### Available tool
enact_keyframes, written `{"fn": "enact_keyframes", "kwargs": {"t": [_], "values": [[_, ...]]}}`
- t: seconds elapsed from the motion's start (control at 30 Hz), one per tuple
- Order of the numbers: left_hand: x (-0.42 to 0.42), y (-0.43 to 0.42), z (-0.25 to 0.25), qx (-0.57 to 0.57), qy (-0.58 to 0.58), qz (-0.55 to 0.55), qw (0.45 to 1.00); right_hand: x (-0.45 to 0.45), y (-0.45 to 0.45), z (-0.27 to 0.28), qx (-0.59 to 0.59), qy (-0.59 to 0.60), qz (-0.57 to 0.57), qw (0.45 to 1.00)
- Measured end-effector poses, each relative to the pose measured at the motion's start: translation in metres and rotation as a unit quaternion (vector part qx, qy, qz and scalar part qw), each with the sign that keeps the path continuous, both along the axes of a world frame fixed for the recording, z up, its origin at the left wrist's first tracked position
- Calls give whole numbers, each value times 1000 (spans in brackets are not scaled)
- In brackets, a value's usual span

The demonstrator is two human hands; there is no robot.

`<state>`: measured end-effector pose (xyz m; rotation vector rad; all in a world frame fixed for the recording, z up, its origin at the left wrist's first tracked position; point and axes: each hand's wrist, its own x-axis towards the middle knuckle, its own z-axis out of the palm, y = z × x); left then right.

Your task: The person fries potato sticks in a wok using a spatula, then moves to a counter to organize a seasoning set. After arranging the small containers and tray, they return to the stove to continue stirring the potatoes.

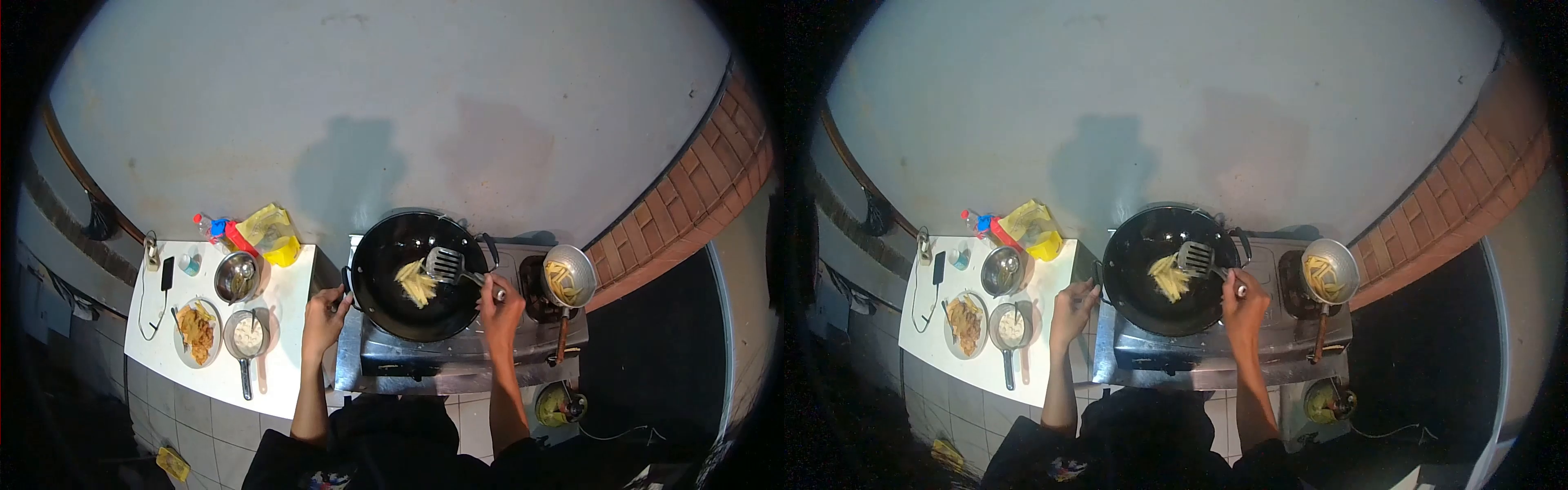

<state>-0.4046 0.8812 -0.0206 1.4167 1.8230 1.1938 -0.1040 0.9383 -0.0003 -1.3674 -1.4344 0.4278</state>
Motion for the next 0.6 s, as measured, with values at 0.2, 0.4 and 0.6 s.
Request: {"fn": "enact_keyframes", "kwargs": {"t": [0.2,0.4,0.6], "values": [[3,3,-1,19,-5,30,999,33,-22,10,-40,-25,88,995],[6,8,-7,35,-2,63,997,73,-39,7,-44,-70,147,986],[6,15,-14,36,10,86,996,116,-55,-13,-52,-91,145,984]]}}
